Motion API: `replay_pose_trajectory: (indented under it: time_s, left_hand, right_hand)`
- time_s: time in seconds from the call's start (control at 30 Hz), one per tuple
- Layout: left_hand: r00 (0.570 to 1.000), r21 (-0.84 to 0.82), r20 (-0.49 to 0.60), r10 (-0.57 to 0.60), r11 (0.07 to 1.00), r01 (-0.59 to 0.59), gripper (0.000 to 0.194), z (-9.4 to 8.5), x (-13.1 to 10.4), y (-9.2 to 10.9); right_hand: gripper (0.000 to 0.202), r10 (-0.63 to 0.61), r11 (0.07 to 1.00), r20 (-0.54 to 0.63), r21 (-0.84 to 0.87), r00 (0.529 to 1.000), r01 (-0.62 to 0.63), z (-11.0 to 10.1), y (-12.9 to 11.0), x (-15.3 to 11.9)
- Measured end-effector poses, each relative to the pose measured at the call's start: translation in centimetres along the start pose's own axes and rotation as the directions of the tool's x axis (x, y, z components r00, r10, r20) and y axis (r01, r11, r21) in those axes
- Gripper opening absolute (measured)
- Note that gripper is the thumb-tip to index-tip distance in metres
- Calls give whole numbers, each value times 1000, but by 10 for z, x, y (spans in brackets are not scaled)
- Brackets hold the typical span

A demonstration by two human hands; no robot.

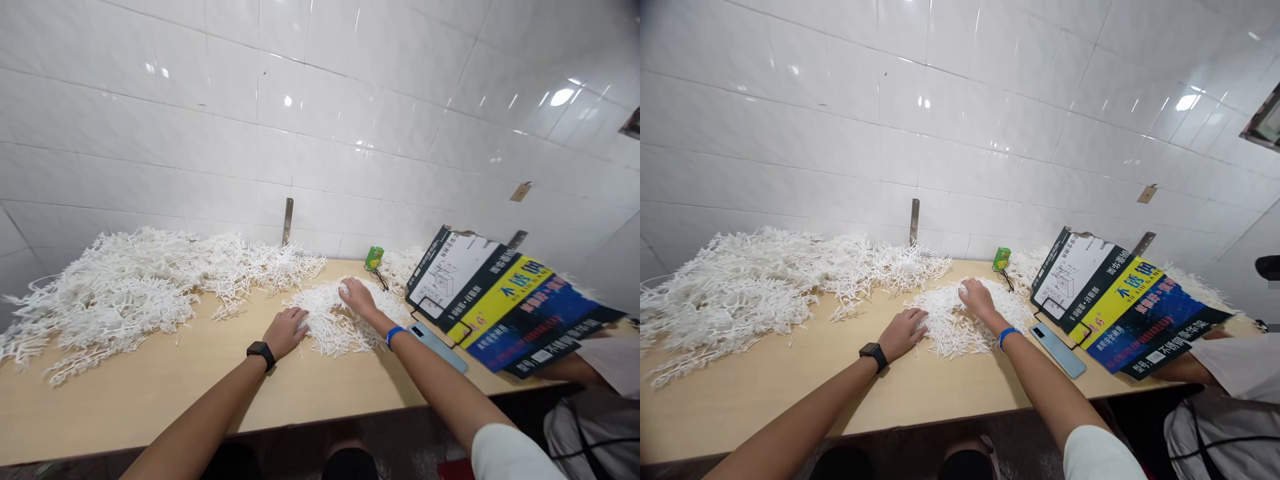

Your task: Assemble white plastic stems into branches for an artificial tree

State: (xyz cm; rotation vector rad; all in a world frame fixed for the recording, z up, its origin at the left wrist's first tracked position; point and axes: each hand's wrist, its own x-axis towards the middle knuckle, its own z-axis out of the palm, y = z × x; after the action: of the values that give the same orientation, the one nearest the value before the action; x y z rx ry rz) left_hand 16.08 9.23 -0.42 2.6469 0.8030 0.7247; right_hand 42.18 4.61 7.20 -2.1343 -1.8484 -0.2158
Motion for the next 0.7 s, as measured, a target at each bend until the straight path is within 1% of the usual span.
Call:
replay_pose_trajectory:
  time_s: [0.07,0.13,0.2,0.27,0.33,0.43,0.6,0.7]
  left_hand:
    - [1000,5,-17,-10,1000,10,44,0,0,1]
    - [999,6,-36,-20,1000,21,47,0,0,1]
    - [998,3,-58,-34,999,34,48,0,0,1]
    - [995,-1,-80,-52,999,52,50,1,0,1]
    - [992,-7,-106,-74,997,74,53,1,0,1]
    - [984,-20,-143,-103,995,101,58,2,0,1]
    - [977,-75,-169,-129,990,118,46,7,2,-2]
    - [953,-131,-209,-219,972,194,42,7,4,-9]
  right_hand:
    - [37,9,1000,-25,12,1000,-9,-18,1,11]
    - [39,10,1000,-38,22,999,-9,-31,1,19]
    - [41,10,999,-34,32,999,-9,-38,0,22]
    - [43,22,999,-26,41,999,-21,-39,-2,19]
    - [44,55,997,-32,52,998,-53,-36,-3,9]
    - [43,101,993,-55,70,993,-97,-23,-2,-19]
    - [35,90,993,-99,81,991,-82,8,-2,-78]
    - [32,115,992,-146,72,983,-105,21,-3,-97]
